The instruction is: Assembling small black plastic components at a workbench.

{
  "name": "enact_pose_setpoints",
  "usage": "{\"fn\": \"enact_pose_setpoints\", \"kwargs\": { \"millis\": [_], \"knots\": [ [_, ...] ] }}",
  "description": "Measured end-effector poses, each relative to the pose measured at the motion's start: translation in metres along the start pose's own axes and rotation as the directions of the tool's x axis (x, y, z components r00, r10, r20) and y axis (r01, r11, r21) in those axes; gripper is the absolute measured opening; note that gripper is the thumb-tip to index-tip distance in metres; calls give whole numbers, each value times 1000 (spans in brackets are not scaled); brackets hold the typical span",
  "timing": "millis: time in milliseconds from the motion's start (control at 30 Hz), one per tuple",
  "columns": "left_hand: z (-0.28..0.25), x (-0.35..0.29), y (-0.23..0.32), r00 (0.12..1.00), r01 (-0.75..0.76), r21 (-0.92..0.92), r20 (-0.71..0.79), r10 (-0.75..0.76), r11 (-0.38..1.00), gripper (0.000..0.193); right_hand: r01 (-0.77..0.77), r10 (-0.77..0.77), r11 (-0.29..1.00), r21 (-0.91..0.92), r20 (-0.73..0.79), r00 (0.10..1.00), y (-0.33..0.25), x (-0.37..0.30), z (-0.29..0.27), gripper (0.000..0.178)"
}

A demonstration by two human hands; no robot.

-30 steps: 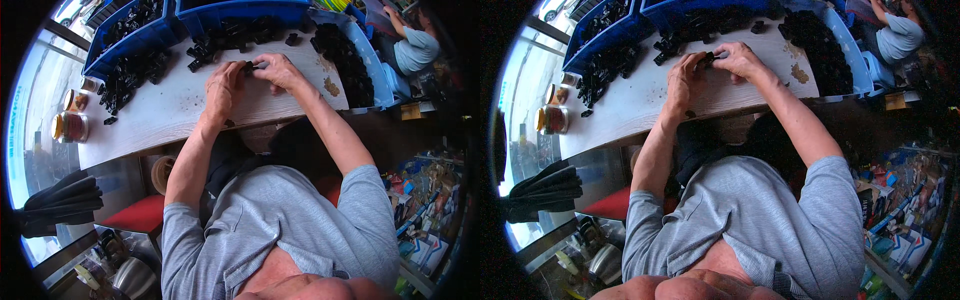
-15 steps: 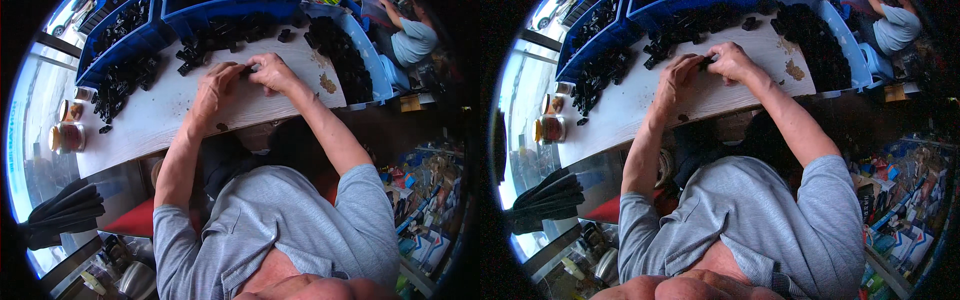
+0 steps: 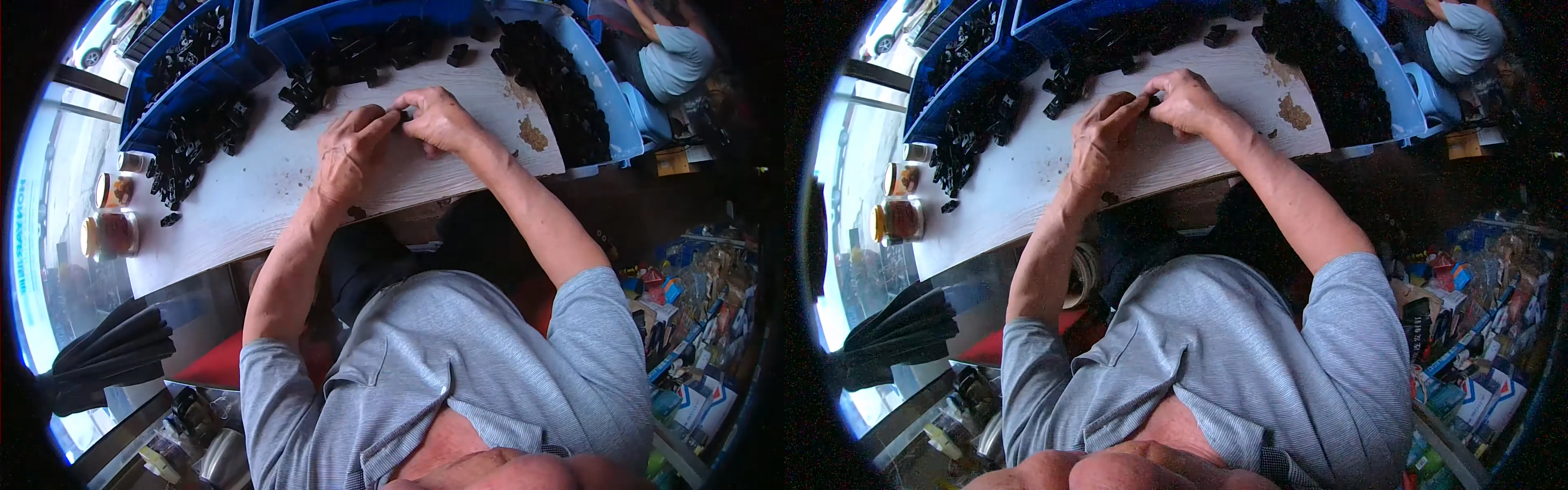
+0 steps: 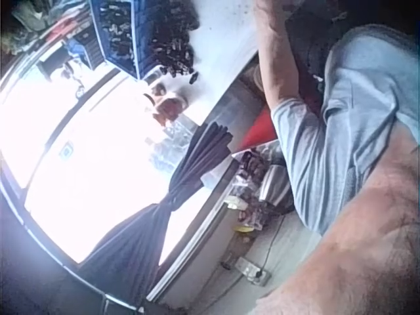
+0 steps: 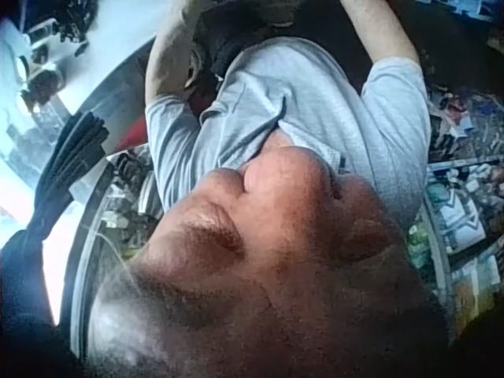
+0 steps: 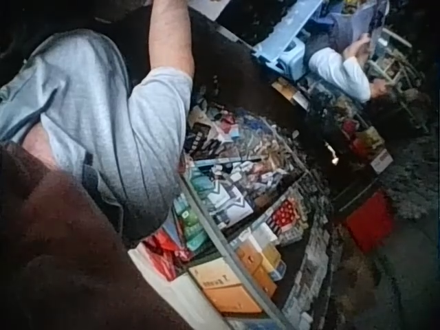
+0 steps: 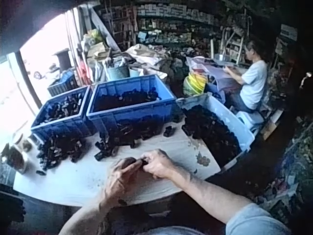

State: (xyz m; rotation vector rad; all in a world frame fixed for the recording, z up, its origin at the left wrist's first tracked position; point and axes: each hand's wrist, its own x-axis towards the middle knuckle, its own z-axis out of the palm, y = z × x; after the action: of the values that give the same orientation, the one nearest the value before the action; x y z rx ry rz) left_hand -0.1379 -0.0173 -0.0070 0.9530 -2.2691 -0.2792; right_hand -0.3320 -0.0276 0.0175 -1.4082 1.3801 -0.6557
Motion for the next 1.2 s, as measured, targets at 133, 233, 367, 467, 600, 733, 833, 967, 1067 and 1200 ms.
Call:
{"fn": "enact_pose_setpoints", "kwargs": {
  "millis": [133, 233, 367, 467, 600, 733, 833, 967, 1067, 1200],
  "knots": [
    [-1, -1, -3, 999, -40, -5, -24, 40, 999, 52, 15, -15, 999, -43, -7, 1000, -5, -1, 0, 32],
    [-3, 0, 0, 997, -71, 37, -4, 72, 997, 48, 14, -14, 999, -38, -8, 1000, -3, -1, 0, 32],
    [-1, -2, 10, 997, -81, 145, -10, 83, 986, 46, 54, -54, 998, -13, 18, 998, 5, 1, 0, 37],
    [0, -6, 17, 997, -71, 195, -16, 76, 978, 45, 74, -73, 997, -18, 13, 997, 2, -4, 0, 36],
    [-1, -13, 17, 994, -104, 224, 4, 106, 969, 42, 2, -2, 999, -44, 10, 1000, -2, -13, 0, 35],
    [-4, -11, 23, 997, -64, 216, 66, 51, 974, 42, -12, 12, 1000, -23, -4, 1000, 4, -11, 0, 37],
    [-6, -14, 25, 997, 0, 217, 70, -16, 976, 44, -47, 43, 976, 213, 22, 999, 4, -17, -9, 40],
    [-5, -11, 23, 999, -33, 187, 38, 26, 982, 43, 3, 68, 972, 233, -296, 953, 18, -2, -55, 55],
    [-3, -11, 26, 999, -13, 191, 34, 6, 981, 39, 31, 54, 977, 213, -382, 923, 18, 13, -79, 56],
    [-3, -13, 24, 1000, 24, 176, 8, -26, 984, 35, -15, 28, 999, 33, -432, 902, 8, 29, -88, 55]
  ]
}}
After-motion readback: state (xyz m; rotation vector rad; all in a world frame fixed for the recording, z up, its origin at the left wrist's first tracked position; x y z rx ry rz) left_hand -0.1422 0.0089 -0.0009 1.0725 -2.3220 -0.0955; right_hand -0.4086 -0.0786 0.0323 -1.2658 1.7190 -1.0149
